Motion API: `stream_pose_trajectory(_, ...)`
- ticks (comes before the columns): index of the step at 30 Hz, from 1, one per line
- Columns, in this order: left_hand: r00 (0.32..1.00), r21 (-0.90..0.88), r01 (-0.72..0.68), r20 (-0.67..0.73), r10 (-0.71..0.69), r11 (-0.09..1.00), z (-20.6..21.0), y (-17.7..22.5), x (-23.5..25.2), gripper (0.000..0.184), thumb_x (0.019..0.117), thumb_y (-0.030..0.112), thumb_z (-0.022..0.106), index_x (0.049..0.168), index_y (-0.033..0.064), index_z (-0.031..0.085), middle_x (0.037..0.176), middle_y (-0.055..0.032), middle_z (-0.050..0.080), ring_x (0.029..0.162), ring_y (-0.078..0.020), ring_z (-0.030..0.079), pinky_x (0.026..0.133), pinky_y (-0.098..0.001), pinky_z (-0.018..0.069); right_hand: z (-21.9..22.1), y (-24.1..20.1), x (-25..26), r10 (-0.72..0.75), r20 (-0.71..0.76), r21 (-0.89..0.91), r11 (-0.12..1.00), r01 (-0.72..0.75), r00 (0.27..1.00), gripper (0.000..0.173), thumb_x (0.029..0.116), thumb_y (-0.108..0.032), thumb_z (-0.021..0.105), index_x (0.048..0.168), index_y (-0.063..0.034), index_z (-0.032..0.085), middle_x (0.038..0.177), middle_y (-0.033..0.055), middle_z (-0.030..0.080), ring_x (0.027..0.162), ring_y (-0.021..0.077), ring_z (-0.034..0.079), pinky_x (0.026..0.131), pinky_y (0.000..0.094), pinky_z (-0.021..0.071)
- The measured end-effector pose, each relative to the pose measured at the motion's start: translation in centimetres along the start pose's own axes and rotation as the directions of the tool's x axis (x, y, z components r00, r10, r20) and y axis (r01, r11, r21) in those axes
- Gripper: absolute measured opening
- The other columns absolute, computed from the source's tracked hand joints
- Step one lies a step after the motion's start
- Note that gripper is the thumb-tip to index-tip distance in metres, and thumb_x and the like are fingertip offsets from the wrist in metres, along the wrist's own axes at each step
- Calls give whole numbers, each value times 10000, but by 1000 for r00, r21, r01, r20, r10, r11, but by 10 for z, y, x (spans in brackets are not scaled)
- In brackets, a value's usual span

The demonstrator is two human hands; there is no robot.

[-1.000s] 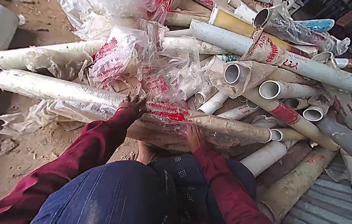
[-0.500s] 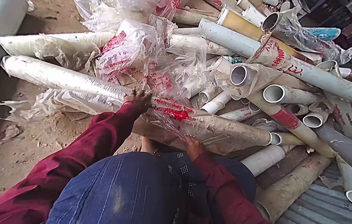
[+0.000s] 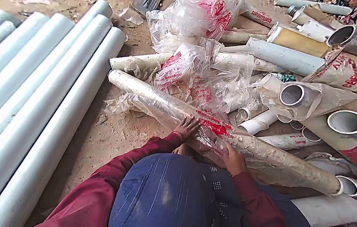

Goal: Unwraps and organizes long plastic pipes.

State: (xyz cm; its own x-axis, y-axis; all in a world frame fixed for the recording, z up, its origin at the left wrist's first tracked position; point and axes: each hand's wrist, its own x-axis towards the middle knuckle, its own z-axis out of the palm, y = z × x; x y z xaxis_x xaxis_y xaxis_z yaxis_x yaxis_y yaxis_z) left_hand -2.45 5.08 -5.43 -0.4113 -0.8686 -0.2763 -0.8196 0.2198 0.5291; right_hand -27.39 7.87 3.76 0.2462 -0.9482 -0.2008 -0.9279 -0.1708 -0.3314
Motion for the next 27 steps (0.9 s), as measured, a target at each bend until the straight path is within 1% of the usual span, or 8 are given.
stream_pose_trajectory(3,999,15,-23,45,23,1000,-17,-1,-2,541,1014,-113,374,1531,19,459,1622,-159,404,1557,-372,264,1269,-579,105,-3,-6,37,-141,-154,-81,988,129,978,359,1017,-22,548,1360,28,643,1347,238,667,1201,445,674,963,599,538)
stream_pose_trajectory(5,992,20,-12,129,10,1000,-30,3,-2,533,1023,-113,351,1531,14,452,1627,-164,395,1560,-365,258,1276,-557,101,-7,-14,71,-67,163,-236,966,105,984,576,1023,-80,585,1573,-58,417,1635,155,402,1511,388,376,1194,562,321)
stream_pose_trajectory(7,990,1,-13,140,13,1000,-33,5,-4,518,1028,-104,358,1521,10,468,1614,-176,412,1548,-374,286,1273,-551,130,2,-15,99,26,378,-358,926,121,925,800,982,-46,634,1657,-126,211,1726,98,202,1582,387,195,1244,590,197)
stream_pose_trajectory(14,988,-71,-40,145,50,997,-30,4,-27,488,1014,-108,379,1462,-5,544,1536,-206,506,1476,-405,416,1242,-567,237,-4,-4,141,78,483,-245,968,49,872,874,928,-157,767,1646,-262,282,1695,17,312,1526,367,348,1173,621,325)
stream_pose_trajectory(19,973,-14,-91,213,92,996,-34,11,-44,450,1036,-58,406,1470,-29,521,1536,-224,499,1468,-431,418,1220,-593,266,-17,12,157,139,425,-155,985,-79,894,634,959,-286,746,1541,-212,505,1481,212,568,1387,435,508,1122,639,372)
stream_pose_trajectory(22,930,22,-29,366,19,999,-37,21,-43,459,1090,32,370,1545,-7,416,1581,-224,442,1500,-415,372,1231,-576,251,-18,8,146,148,379,-192,978,-79,913,568,1003,-298,682,1530,-163,517,1503,189,558,1391,405,519,1132,608,381)
stream_pose_trajectory(24,940,-21,1,340,7,1000,-21,14,-43,462,1096,64,394,1553,-3,399,1577,-233,443,1499,-418,372,1233,-578,252,-6,3,128,29,262,-140,990,9,965,495,1030,-170,616,1508,-74,526,1544,157,527,1432,361,494,1197,538,340)
stream_pose_trajectory(27,954,-92,17,299,11,996,4,1,-46,518,1084,47,412,1594,22,328,1630,-197,375,1540,-376,305,1267,-537,181,43,2,99,-192,-169,54,978,204,967,367,992,-114,631,1306,72,665,1331,257,668,1293,460,595,1142,529,417)
